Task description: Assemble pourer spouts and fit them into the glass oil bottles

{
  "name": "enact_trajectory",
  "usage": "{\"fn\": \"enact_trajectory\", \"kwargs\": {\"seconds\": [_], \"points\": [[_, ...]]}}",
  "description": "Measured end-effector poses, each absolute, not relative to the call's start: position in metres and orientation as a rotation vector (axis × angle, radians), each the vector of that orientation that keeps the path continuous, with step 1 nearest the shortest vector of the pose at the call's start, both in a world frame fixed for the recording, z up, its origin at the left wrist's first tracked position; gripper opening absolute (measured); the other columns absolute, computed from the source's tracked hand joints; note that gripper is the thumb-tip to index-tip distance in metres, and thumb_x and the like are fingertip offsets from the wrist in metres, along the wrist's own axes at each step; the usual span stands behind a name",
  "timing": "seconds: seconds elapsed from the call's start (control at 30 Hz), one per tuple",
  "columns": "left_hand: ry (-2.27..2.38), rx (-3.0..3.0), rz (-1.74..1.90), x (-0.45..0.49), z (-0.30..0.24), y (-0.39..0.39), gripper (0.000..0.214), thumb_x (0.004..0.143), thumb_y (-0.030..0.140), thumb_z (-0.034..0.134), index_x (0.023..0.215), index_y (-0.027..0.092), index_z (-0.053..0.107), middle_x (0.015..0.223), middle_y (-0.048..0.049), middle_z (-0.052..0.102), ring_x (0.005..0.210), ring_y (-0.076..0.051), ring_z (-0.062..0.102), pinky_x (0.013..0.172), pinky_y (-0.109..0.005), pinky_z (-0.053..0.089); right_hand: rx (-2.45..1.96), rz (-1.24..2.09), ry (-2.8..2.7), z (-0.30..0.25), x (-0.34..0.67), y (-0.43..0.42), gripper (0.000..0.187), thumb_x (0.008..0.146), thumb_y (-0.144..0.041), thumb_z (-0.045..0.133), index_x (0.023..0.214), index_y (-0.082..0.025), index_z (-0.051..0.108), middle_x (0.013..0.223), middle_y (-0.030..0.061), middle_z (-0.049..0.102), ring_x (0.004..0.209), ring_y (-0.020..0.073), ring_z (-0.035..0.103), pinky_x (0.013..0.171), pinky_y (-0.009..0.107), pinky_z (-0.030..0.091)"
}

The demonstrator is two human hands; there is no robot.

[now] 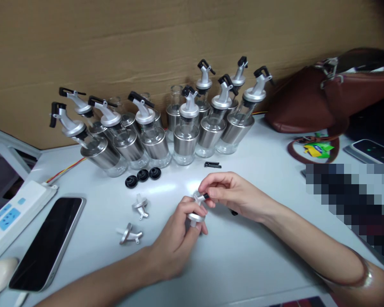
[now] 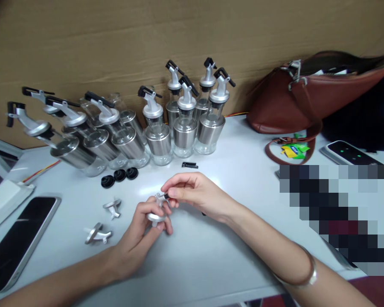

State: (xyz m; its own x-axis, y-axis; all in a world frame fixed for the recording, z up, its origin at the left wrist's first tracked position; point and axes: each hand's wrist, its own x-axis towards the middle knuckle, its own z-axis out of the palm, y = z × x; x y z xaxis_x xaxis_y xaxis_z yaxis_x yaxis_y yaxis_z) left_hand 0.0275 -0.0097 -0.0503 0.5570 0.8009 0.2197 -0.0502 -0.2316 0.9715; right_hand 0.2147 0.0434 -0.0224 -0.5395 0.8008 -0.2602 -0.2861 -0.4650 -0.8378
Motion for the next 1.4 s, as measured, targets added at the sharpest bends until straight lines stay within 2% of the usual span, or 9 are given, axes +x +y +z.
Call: {"fn": "enact_trajectory", "kwargs": {"seconds": [0.13, 0.23, 0.37, 0.5, 0.73, 1.03, 1.17, 1.27, 1.4], "points": [[0.651, 1.625, 0.894, 0.0286, -0.0500, -0.0099, 0.024, 0.097, 0.006, 0.033, 0.104, 0.029, 0.035, 0.087, 0.0016, 0.045, 0.082, -0.015, 0.046, 0.080, -0.032, 0.038, -0.746, 2.135, -0.964, -0.0233, 0.2167, 0.0419, 0.019, 0.075, -0.027, 0.080, 0.089, -0.015, 0.074, 0.070, -0.0004, 0.067, 0.064, 0.0074, 0.061, 0.066, 0.020, 0.048], [0.649, 1.632, 0.891, 0.0282, -0.0480, -0.0091, 0.022, 0.098, 0.009, 0.033, 0.104, 0.030, 0.035, 0.092, 0.0012, 0.044, 0.081, -0.014, 0.044, 0.080, -0.031, 0.037, -0.659, 2.237, -0.922, -0.0230, 0.2183, 0.0404, 0.025, 0.081, -0.027, 0.075, 0.102, -0.014, 0.073, 0.074, 0.0010, 0.067, 0.070, 0.0087, 0.062, 0.072, 0.023, 0.049], [0.611, 1.623, 0.873, 0.0267, -0.0447, -0.0084, 0.011, 0.100, 0.022, 0.039, 0.107, 0.030, 0.036, 0.100, -0.0012, 0.043, 0.080, -0.014, 0.042, 0.076, -0.029, 0.039, -0.634, 2.288, -0.920, -0.0232, 0.2194, 0.0387, 0.030, 0.083, -0.026, 0.073, 0.110, -0.013, 0.071, 0.080, 0.0029, 0.066, 0.076, 0.0103, 0.061, 0.077, 0.026, 0.046], [0.648, 1.577, 0.861, 0.0265, -0.0431, -0.0098, 0.006, 0.102, 0.033, 0.035, 0.107, 0.030, 0.037, 0.096, -0.0003, 0.046, 0.073, -0.013, 0.040, 0.075, -0.030, 0.039, -0.658, 2.286, -1.002, -0.0235, 0.2191, 0.0383, 0.034, 0.083, -0.030, 0.073, 0.111, -0.011, 0.070, 0.078, 0.0020, 0.062, 0.073, 0.0106, 0.055, 0.074, 0.026, 0.041], [0.685, 1.533, 0.847, 0.0278, -0.0446, -0.0108, 0.013, 0.101, 0.040, 0.035, 0.104, 0.028, 0.037, 0.085, 0.0007, 0.051, 0.068, -0.014, 0.040, 0.078, -0.034, 0.040, -0.650, 2.319, -1.041, -0.0225, 0.2189, 0.0381, 0.033, 0.086, -0.037, 0.067, 0.107, -0.013, 0.063, 0.073, -0.0004, 0.057, 0.065, 0.0112, 0.048, 0.069, 0.028, 0.035], [0.741, 1.562, 0.790, 0.0290, -0.0411, -0.0103, 0.020, 0.100, 0.045, 0.035, 0.100, 0.025, 0.038, 0.099, -0.0070, 0.063, 0.065, -0.014, 0.045, 0.077, -0.035, 0.040, -0.635, 2.305, -1.055, -0.0245, 0.2158, 0.0366, 0.031, 0.085, -0.039, 0.066, 0.100, -0.013, 0.059, 0.062, -0.0041, 0.050, 0.062, 0.0118, 0.044, 0.069, 0.028, 0.035], [0.761, 1.580, 0.759, 0.0275, -0.0428, -0.0115, 0.019, 0.100, 0.043, 0.034, 0.101, 0.025, 0.038, 0.098, -0.0071, 0.062, 0.068, -0.015, 0.046, 0.075, -0.034, 0.039, -0.627, 2.275, -1.076, -0.0249, 0.2145, 0.0351, 0.034, 0.085, -0.042, 0.068, 0.100, -0.013, 0.058, 0.061, -0.0063, 0.045, 0.059, 0.0106, 0.038, 0.066, 0.027, 0.032], [0.770, 1.603, 0.768, 0.0267, -0.0444, -0.0115, 0.015, 0.101, 0.040, 0.035, 0.103, 0.025, 0.038, 0.087, -0.0033, 0.057, 0.072, -0.017, 0.047, 0.077, -0.035, 0.038, -0.622, 2.255, -1.088, -0.0241, 0.2136, 0.0347, 0.035, 0.085, -0.043, 0.068, 0.100, -0.013, 0.058, 0.060, -0.0071, 0.042, 0.058, 0.0099, 0.036, 0.065, 0.026, 0.031], [0.740, 1.617, 0.789, 0.0270, -0.0462, -0.0098, 0.009, 0.101, 0.034, 0.034, 0.102, 0.025, 0.037, 0.084, -0.0010, 0.053, 0.072, -0.016, 0.046, 0.077, -0.034, 0.038, -0.672, 2.205, -1.093, -0.0238, 0.2112, 0.0347, 0.033, 0.083, -0.043, 0.067, 0.094, -0.012, 0.059, 0.061, -0.0054, 0.047, 0.057, 0.0094, 0.039, 0.061, 0.026, 0.033]]}}
